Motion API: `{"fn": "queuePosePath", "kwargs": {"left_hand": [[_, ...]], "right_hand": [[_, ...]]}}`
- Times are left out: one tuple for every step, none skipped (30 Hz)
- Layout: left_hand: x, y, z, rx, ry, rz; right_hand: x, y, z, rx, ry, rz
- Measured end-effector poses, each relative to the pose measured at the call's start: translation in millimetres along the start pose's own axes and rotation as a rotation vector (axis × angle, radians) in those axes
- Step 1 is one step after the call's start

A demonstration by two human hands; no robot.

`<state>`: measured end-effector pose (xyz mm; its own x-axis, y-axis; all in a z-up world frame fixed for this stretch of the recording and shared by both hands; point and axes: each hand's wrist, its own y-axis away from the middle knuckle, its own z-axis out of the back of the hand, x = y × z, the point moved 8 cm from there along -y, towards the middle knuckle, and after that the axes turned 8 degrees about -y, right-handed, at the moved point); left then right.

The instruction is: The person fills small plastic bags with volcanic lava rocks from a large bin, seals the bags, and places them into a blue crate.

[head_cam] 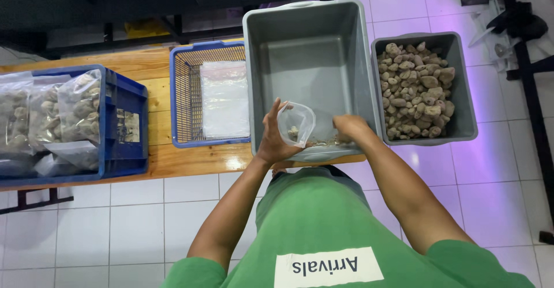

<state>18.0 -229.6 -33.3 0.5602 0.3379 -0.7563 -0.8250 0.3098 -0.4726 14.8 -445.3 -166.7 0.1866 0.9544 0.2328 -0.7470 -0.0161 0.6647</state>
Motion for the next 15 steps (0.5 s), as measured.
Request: {"fn": "queuePosePath", "kwargs": {"left_hand": [[-0.3,0.3,0.6,-0.006,-0.005,-0.001],[-0.2,0.6,0.2,0.001,0.007,0.002],[-0.3,1.1,-0.7,0.008,0.020,0.006],[-2.6,-0.8,1.9,0.003,0.016,0.006],[-4.9,-1.5,1.5,0.015,0.003,0.014],[-7.2,-2.2,0.9,0.027,-0.010,0.023],[-6.4,-3.3,0.2,0.026,-0.009,0.022],[-5.8,-4.3,-0.6,0.025,-0.002,0.022],[-5.1,-5.0,-1.2,0.025,0.006,0.020],[-5.0,-4.6,-2.0,0.026,0.006,0.018],[-5.9,-5.4,-3.0,0.019,0.013,0.001],[-6.9,-6.0,-3.7,0.012,0.021,-0.016],[-7.7,-6.3,-3.8,0.012,0.020,-0.019],[-8.4,-6.6,-4.3,0.019,0.014,-0.023],[-8.7,-7.2,-3.6,0.023,0.004,-0.025]], "right_hand": [[7.0,18.1,18.2,-0.002,0.004,0.006],[15.6,36.6,42.0,-0.075,-0.102,0.037],[22.9,55.9,65.6,-0.145,-0.209,0.068],[32.8,68.6,79.5,-0.145,-0.205,0.074],[46.6,86.5,104.7,-0.287,-0.395,0.197],[57.0,106.9,129.9,-0.430,-0.585,0.320],[67.2,121.7,139.0,-0.431,-0.584,0.320],[79.9,141.1,154.5,-0.478,-0.763,0.437],[90.9,161.5,169.3,-0.526,-0.945,0.554],[95.7,162.2,165.9,-0.528,-0.945,0.554],[103.8,165.2,164.1,-0.514,-0.967,0.623],[112.0,168.5,162.3,-0.500,-0.988,0.694],[112.5,166.8,161.3,-0.503,-0.987,0.695],[113.7,164.5,159.6,-0.496,-0.974,0.689],[115.9,161.5,158.3,-0.487,-0.961,0.687]]}}
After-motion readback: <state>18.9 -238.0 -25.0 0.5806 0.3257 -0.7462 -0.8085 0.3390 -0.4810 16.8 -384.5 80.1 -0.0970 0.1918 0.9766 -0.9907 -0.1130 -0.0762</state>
